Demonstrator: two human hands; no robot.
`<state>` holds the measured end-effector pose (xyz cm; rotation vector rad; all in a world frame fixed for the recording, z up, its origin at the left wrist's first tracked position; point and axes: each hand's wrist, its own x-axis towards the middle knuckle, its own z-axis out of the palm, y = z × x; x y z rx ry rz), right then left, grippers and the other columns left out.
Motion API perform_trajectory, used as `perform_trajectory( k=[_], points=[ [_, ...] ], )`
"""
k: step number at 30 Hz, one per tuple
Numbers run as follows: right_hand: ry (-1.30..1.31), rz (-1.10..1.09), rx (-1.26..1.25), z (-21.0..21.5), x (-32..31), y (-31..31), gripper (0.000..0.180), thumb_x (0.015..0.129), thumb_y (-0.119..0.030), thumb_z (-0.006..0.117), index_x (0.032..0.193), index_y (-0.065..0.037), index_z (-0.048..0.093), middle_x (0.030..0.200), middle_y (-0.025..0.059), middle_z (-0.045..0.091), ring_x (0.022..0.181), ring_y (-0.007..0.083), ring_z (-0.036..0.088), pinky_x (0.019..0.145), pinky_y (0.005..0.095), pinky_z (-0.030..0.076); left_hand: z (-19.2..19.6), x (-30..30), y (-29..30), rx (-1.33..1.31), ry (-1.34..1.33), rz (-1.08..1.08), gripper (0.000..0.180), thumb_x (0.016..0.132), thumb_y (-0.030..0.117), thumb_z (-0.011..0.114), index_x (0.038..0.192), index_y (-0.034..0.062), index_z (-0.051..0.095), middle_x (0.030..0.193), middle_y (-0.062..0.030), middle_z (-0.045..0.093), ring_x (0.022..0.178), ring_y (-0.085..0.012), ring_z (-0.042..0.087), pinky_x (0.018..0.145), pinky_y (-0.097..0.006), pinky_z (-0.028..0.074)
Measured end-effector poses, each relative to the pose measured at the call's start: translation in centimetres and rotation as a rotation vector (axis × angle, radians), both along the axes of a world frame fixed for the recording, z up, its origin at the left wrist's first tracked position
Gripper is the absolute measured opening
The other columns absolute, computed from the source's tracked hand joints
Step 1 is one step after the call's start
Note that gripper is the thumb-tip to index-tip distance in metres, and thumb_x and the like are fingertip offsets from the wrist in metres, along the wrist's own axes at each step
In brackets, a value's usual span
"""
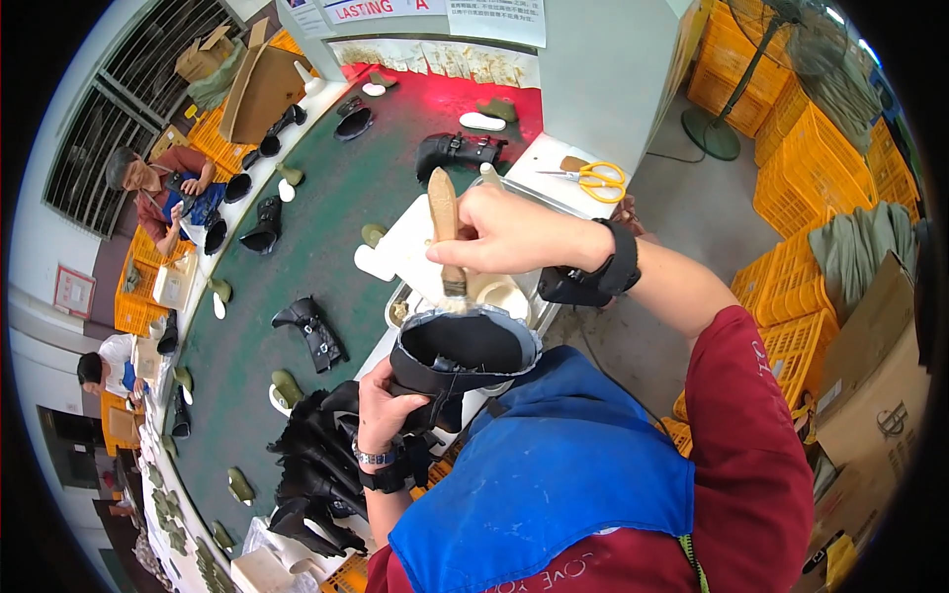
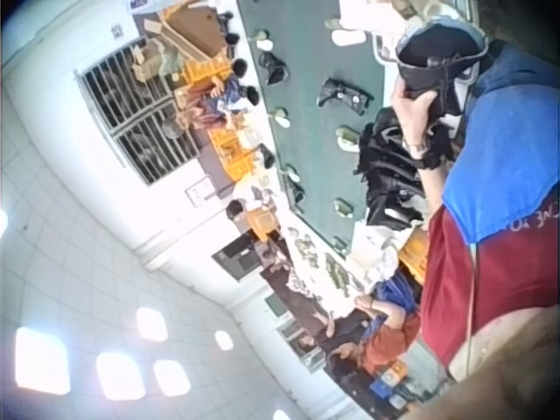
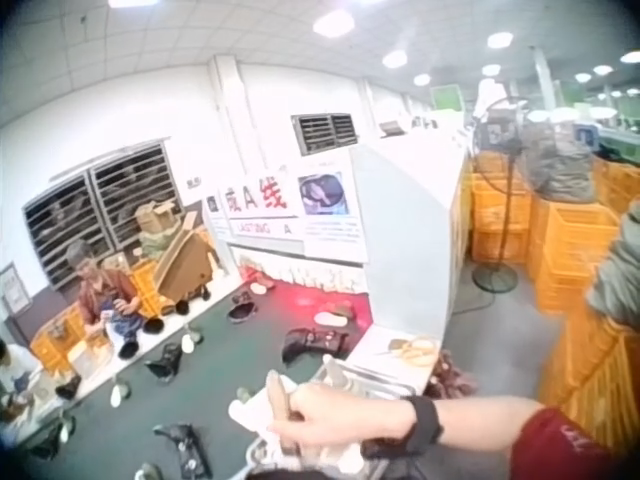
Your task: Retrieving boots from a box and applying glue/adhesive to the interior seams or edges at an assembly line station.
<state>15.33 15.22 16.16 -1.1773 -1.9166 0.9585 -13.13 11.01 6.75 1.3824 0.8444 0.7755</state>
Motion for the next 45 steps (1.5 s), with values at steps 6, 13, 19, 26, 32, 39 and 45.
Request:
perform_trajectory(
  k=[6, 13, 19, 26, 32, 39, 45],
  points=[
    [-0.049, 0.005, 0.064, -1.7, -0.5, -0.2, 0.040, 0.084, -0.028, 0.062, 0.064, 0.006, 0.059, 0.048, 0.0075, 0.047, 0.044, 0.0116, 0.044, 0.041, 0.0312, 0.036, 0.2, -0.4, -0.1, 0.055, 0.031, 0.024, 0.062, 0.060, 0.028, 0.086, 0.107, -0.0033, 0.060, 0.095, -0.0031, 0.064, 0.084, -0.0096, 0.059, 0.077, -0.024, 0.047],
    [0.099, -0.097, -0.170, -3.6, 1.3, -1.2, 0.035, 0.082, -0.027, 0.062, 0.070, 0.006, 0.062, 0.055, 0.0098, 0.056, 0.049, 0.0167, 0.054, 0.048, 0.0327, 0.042, -0.2, -1.1, 0.0, 0.088, 0.019, 0.131, 0.063, 0.061, 0.028, 0.085, 0.108, -0.0038, 0.059, 0.097, -0.0036, 0.064, 0.087, -0.0109, 0.058, 0.078, -0.024, 0.047],
    [0.168, -0.133, -0.253, -4.9, 2.6, -1.9, 0.029, 0.084, -0.025, 0.061, 0.074, 0.002, 0.064, 0.058, 0.0032, 0.057, 0.051, 0.0092, 0.052, 0.049, 0.0272, 0.041, -1.0, -1.6, 0.4, 0.120, 0.060, 0.261, 0.058, 0.062, 0.016, 0.081, 0.110, -0.0043, 0.057, 0.097, -0.0048, 0.064, 0.087, -0.0121, 0.059, 0.080, -0.025, 0.047],
    [0.300, -0.115, -0.321, -5.7, 3.0, -2.6, 0.026, 0.087, -0.025, 0.060, 0.078, 0.000, 0.063, 0.057, -0.0010, 0.055, 0.049, 0.0059, 0.048, 0.046, 0.0229, 0.038, -1.5, -1.0, 0.0, 0.294, 0.178, 0.399, 0.066, 0.058, 0.002, 0.079, 0.119, -0.0046, 0.054, 0.103, -0.0083, 0.065, 0.090, -0.0142, 0.061, 0.083, -0.027, 0.048],
    [0.532, -0.236, -0.325, -6.9, 3.1, -2.3, 0.024, 0.088, -0.026, 0.061, 0.081, -0.003, 0.063, 0.058, -0.0014, 0.055, 0.047, 0.0043, 0.048, 0.042, 0.0194, 0.037, -1.3, -0.7, -0.8, 0.439, 0.303, 0.427, 0.072, 0.056, -0.003, 0.078, 0.123, -0.0043, 0.051, 0.107, -0.0100, 0.064, 0.093, -0.0145, 0.061, 0.084, -0.027, 0.048],
    [0.587, -0.352, -0.189, -10.6, 2.0, -1.3, 0.026, 0.089, -0.026, 0.059, 0.079, -0.002, 0.063, 0.059, -0.0016, 0.056, 0.048, 0.0039, 0.048, 0.042, 0.0185, 0.037, -2.7, -1.3, -0.8, 0.240, 0.160, 0.552, 0.043, 0.075, 0.001, 0.065, 0.116, -0.0037, 0.053, 0.104, -0.0072, 0.062, 0.093, -0.0147, 0.058, 0.086, -0.028, 0.045],
    [0.075, -0.313, -0.202, -14.8, 1.9, -1.6, 0.028, 0.084, -0.024, 0.063, 0.076, 0.003, 0.065, 0.059, 0.0110, 0.060, 0.053, 0.0160, 0.059, 0.050, 0.0344, 0.046, -5.2, -3.0, 0.2, -0.540, -0.848, 0.643, 0.036, 0.091, 0.030, 0.058, 0.114, 0.0025, 0.057, 0.113, -0.0090, 0.062, 0.103, -0.0218, 0.059, 0.092, -0.036, 0.047]
  ],
)
